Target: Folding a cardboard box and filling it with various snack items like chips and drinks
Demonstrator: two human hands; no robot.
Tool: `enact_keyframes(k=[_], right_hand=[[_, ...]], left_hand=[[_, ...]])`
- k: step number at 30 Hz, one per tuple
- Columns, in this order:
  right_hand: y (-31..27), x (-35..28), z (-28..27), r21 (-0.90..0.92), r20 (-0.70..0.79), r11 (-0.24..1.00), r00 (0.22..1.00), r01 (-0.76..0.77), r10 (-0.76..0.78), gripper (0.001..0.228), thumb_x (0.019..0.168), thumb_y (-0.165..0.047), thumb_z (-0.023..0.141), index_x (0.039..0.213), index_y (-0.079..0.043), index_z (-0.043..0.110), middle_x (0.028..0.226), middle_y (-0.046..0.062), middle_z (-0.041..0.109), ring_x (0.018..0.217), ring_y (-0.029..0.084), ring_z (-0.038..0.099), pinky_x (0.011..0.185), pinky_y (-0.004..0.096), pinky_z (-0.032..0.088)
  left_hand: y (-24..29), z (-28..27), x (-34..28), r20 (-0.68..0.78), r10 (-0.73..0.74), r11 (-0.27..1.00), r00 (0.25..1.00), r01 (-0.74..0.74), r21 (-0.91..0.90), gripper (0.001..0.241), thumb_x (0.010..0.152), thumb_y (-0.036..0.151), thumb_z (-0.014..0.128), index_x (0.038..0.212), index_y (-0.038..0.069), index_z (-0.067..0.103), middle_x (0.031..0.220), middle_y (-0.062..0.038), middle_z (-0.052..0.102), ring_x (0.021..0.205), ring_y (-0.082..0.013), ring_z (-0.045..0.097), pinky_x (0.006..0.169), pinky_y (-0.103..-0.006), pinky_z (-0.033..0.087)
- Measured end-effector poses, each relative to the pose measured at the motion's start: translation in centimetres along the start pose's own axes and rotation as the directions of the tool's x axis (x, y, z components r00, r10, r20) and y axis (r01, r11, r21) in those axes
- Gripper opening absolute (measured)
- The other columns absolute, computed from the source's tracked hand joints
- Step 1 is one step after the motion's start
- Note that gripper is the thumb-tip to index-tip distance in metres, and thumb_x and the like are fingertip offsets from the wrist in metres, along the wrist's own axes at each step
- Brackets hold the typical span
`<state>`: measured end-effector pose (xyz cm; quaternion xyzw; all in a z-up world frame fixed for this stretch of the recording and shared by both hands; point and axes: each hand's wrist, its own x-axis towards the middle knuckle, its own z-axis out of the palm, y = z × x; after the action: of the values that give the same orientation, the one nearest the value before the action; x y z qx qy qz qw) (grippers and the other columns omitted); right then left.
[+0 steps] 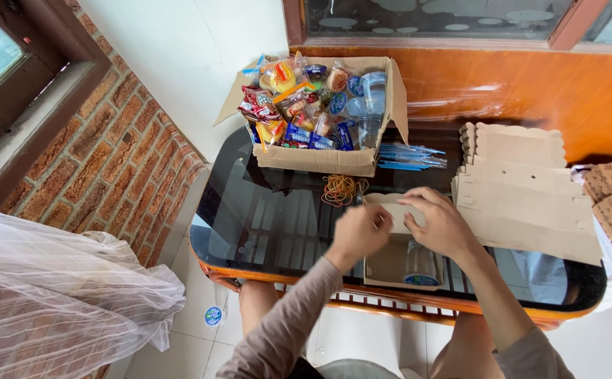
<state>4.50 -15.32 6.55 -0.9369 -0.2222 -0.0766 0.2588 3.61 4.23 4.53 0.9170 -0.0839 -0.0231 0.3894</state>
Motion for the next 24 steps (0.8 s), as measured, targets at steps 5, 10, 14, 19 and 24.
enact_keyframes(k=[5,10,14,19,24], right_hand=[[-1.8,8.3,2.3,0.095,-0.016,0.995,0.999,0.043,-0.042,0.032,0.094,-0.016,0.064,0.123,-0.005,0.071,0.119,0.011,0.067,0.116,0.032,0.066,0.096,0.044,0.054],[-2.6,16.6,5.3,0.215,-0.024,0.977,1.0,0.009,-0.004,0.032,0.096,-0.017,0.064,0.126,-0.006,0.069,0.113,0.013,0.069,0.111,0.032,0.068,0.092,0.046,0.055],[-0.3,21.9,9.8,0.277,-0.076,0.961,0.997,0.021,0.0,0.031,0.095,-0.013,0.064,0.125,-0.007,0.069,0.108,0.013,0.072,0.103,0.029,0.072,0.088,0.043,0.057],[0.0,25.2,11.9,0.291,-0.001,0.956,0.999,-0.032,0.034,0.042,0.099,-0.013,0.06,0.141,-0.01,0.058,0.124,0.021,0.065,0.113,0.036,0.068,0.089,0.048,0.058],[-1.9,25.5,11.1,0.238,0.198,0.965,0.978,-0.109,0.062,0.066,0.104,-0.007,0.047,0.161,-0.032,0.025,0.144,0.028,0.04,0.136,0.056,0.042,0.108,0.064,0.044]], left_hand=[[-6.7,-5.9,9.3,-0.292,0.036,0.999,0.956,-0.033,0.012,0.02,0.09,0.027,0.06,0.098,0.015,0.075,0.089,-0.008,0.075,0.086,-0.0378,0.075,0.074,-0.0517,0.061],[-10.0,-9.8,13.0,-0.431,0.073,0.994,0.899,-0.03,0.105,0.02,0.087,0.019,0.063,0.105,0.011,0.065,0.103,-0.014,0.061,0.097,-0.0447,0.07,0.081,-0.0532,0.059],[-12.0,-10.4,14.3,-0.435,0.081,0.994,0.897,-0.044,0.096,0.027,0.087,0.017,0.065,0.112,0.008,0.057,0.109,-0.019,0.057,0.104,-0.0483,0.066,0.086,-0.0564,0.058],[-16.2,-8.5,16.7,-0.41,0.117,0.993,0.904,-0.119,0.019,0.047,0.086,0.022,0.07,0.127,0.015,0.047,0.113,-0.016,0.056,0.108,-0.0457,0.065,0.087,-0.0545,0.057],[-18.2,-7.2,17.8,-0.483,0.129,0.989,0.866,-0.149,-0.003,0.043,0.091,0.029,0.071,0.128,0.014,0.056,0.103,-0.012,0.064,0.098,-0.0333,0.071,0.083,-0.0461,0.058]])
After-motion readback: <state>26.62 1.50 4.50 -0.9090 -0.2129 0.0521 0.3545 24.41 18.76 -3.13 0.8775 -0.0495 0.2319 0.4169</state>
